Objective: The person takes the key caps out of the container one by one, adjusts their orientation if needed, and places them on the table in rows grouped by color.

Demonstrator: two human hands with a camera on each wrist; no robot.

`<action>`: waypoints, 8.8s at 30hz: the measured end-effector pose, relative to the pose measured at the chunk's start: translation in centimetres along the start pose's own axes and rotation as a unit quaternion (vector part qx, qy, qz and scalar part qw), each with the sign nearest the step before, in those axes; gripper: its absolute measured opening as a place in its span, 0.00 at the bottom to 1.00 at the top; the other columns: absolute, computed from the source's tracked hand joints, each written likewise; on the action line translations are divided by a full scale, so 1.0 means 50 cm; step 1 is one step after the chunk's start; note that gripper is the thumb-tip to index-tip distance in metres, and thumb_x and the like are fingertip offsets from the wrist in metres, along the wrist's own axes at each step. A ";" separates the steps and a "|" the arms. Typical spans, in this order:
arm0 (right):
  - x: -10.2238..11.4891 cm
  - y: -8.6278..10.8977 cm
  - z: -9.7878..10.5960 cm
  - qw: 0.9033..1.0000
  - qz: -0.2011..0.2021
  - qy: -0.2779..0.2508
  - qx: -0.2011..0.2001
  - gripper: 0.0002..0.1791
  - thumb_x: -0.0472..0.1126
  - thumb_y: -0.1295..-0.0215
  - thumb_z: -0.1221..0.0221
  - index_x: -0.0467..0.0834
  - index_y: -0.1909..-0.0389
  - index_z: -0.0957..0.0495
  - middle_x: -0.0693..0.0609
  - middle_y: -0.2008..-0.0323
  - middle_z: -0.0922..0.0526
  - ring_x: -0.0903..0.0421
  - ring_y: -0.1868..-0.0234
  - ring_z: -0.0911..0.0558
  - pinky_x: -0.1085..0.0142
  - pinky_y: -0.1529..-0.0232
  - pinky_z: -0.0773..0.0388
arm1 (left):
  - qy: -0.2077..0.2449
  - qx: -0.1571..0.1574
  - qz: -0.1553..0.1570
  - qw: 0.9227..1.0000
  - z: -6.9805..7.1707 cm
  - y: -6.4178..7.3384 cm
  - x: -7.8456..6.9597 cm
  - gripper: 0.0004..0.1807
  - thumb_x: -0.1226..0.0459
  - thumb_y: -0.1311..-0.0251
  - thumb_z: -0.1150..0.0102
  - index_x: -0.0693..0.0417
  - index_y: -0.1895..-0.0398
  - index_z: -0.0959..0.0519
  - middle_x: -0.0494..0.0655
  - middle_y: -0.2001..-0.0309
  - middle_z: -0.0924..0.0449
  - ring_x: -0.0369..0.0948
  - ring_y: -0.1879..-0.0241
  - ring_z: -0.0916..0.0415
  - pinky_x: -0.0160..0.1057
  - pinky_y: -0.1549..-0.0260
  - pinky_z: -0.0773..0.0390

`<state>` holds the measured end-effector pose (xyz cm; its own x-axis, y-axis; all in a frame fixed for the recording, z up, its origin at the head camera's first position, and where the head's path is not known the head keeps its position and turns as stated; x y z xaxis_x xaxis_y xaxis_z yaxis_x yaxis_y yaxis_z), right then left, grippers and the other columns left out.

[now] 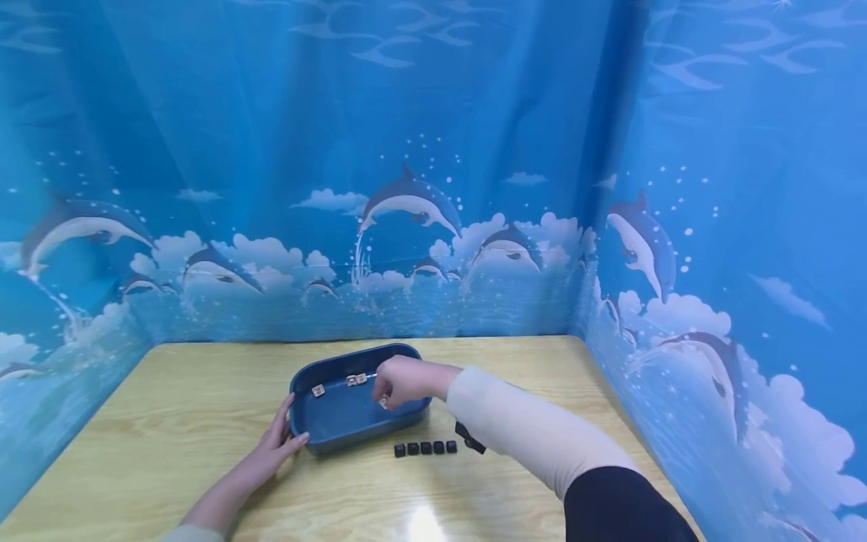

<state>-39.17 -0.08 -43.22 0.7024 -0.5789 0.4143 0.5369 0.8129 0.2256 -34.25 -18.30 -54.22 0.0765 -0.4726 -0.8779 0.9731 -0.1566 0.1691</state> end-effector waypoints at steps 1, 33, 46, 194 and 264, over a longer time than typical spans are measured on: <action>0.005 0.007 0.002 1.000 0.007 -0.002 -0.004 0.10 0.34 0.36 0.38 0.42 0.55 0.14 0.60 0.64 0.20 0.68 0.65 0.22 0.74 0.62 0.23 | 0.001 0.000 0.000 1.000 0.000 0.001 0.000 0.50 0.48 0.32 0.47 0.41 0.22 0.71 0.68 0.26 0.61 0.66 0.28 0.69 0.69 0.39 0.77; -0.028 0.155 -0.057 0.971 -0.033 -0.167 -0.167 0.07 0.34 0.43 0.31 0.42 0.62 0.14 0.63 0.69 0.20 0.66 0.67 0.22 0.71 0.63 0.21 | -0.007 0.011 -0.009 1.000 -0.002 0.002 -0.005 0.49 0.48 0.30 0.49 0.43 0.22 0.73 0.72 0.27 0.62 0.68 0.29 0.68 0.70 0.40 0.78; -0.045 0.182 -0.097 0.954 -0.045 -0.227 -0.193 0.11 0.27 0.46 0.34 0.36 0.60 0.14 0.56 0.65 0.25 0.64 0.65 0.20 0.71 0.59 0.20 | -0.010 0.000 -0.030 1.000 0.003 0.002 -0.013 0.48 0.53 0.31 0.47 0.47 0.22 0.69 0.75 0.29 0.56 0.67 0.29 0.62 0.70 0.39 0.77; -0.154 -0.084 -0.032 0.984 -0.160 0.035 0.074 0.19 0.26 0.40 0.36 0.51 0.53 0.14 0.61 0.55 0.16 0.63 0.52 0.20 0.69 0.62 0.21 | -0.010 -0.030 -0.048 0.998 0.003 -0.002 -0.006 0.47 0.53 0.33 0.43 0.53 0.22 0.62 0.76 0.31 0.53 0.68 0.30 0.60 0.71 0.37 0.71; -0.102 0.197 -0.064 0.931 -0.138 -0.184 -0.283 0.10 0.28 0.46 0.33 0.41 0.62 0.15 0.58 0.71 0.23 0.61 0.68 0.23 0.71 0.67 0.21 | -0.017 -0.006 -0.010 1.000 0.003 -0.001 -0.008 0.48 0.50 0.31 0.47 0.49 0.22 0.69 0.74 0.29 0.58 0.72 0.31 0.75 0.72 0.40 0.77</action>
<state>-35.99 10.67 -45.96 0.3489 -0.6158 0.7064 0.9068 0.4123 -0.0884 -34.37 -18.25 -53.83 0.0491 -0.4980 -0.8658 0.9771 -0.1558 0.1450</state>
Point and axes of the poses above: each hand's wrist, its own y-axis away from the middle knuckle, its own z-axis out of the back of the hand, x = y × z, the point moved 10 cm from there along -y, towards the middle knuckle
